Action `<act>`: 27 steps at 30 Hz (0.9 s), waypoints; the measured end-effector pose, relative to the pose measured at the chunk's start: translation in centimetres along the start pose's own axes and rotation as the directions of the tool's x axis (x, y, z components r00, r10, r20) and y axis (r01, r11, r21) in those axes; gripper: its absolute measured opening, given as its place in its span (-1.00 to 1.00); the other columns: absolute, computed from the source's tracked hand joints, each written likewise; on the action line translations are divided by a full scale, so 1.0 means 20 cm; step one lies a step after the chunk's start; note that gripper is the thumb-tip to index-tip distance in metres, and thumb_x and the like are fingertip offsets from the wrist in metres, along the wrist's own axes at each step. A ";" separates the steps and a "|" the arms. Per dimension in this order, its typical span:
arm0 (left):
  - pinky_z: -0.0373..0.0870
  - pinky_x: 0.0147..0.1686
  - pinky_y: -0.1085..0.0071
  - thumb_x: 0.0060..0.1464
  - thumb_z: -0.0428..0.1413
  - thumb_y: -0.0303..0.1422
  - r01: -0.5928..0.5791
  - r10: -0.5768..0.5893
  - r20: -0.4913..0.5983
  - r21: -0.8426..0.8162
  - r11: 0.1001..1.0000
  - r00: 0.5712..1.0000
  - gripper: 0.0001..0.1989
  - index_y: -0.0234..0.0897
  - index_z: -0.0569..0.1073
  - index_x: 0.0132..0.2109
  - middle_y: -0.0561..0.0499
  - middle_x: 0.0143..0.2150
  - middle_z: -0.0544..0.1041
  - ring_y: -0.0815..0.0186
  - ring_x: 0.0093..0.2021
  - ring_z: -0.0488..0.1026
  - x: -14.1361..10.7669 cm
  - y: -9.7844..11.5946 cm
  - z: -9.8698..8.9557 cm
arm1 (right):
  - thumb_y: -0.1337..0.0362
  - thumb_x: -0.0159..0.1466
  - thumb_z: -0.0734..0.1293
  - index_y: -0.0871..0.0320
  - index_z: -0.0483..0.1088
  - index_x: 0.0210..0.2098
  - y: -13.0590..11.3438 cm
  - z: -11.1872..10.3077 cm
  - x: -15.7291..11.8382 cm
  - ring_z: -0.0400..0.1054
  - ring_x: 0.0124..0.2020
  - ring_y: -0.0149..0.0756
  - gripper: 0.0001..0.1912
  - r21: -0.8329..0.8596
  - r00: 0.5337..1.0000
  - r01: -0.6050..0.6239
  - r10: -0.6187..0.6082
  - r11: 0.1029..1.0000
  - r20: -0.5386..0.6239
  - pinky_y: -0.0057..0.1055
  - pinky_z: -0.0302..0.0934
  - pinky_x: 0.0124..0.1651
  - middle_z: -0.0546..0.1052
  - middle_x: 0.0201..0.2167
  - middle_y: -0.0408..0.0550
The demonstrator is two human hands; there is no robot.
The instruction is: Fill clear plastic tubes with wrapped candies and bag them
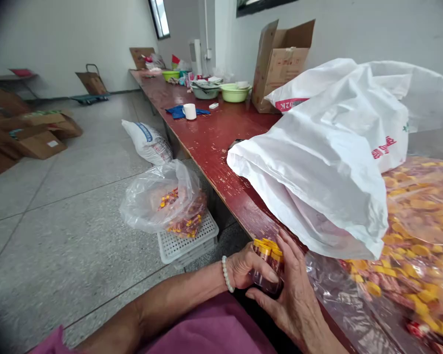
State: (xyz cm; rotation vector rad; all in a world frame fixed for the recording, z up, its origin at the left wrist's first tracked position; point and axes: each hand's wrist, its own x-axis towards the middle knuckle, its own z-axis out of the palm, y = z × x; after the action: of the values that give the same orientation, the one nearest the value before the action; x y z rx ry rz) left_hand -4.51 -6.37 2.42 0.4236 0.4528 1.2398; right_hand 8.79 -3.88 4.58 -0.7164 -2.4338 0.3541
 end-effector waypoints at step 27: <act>0.29 -0.65 0.53 -0.31 0.21 -0.55 -0.132 0.521 -0.758 0.514 0.848 0.393 -0.76 -0.38 0.45 -0.35 0.03 -0.48 0.51 0.42 -0.59 0.37 -0.64 1.27 -0.93 | 0.25 0.28 0.25 0.05 0.25 0.11 0.02 0.16 0.11 0.40 0.02 -0.27 -0.60 0.063 0.985 0.045 -0.055 0.997 0.163 -0.45 0.36 0.02 0.42 0.07 0.00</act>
State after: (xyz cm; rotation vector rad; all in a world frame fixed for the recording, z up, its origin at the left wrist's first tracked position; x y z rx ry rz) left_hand -38.15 -10.64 1.79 0.1362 1.6279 1.7469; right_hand 5.54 -2.67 2.74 -0.6208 -2.5796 0.4806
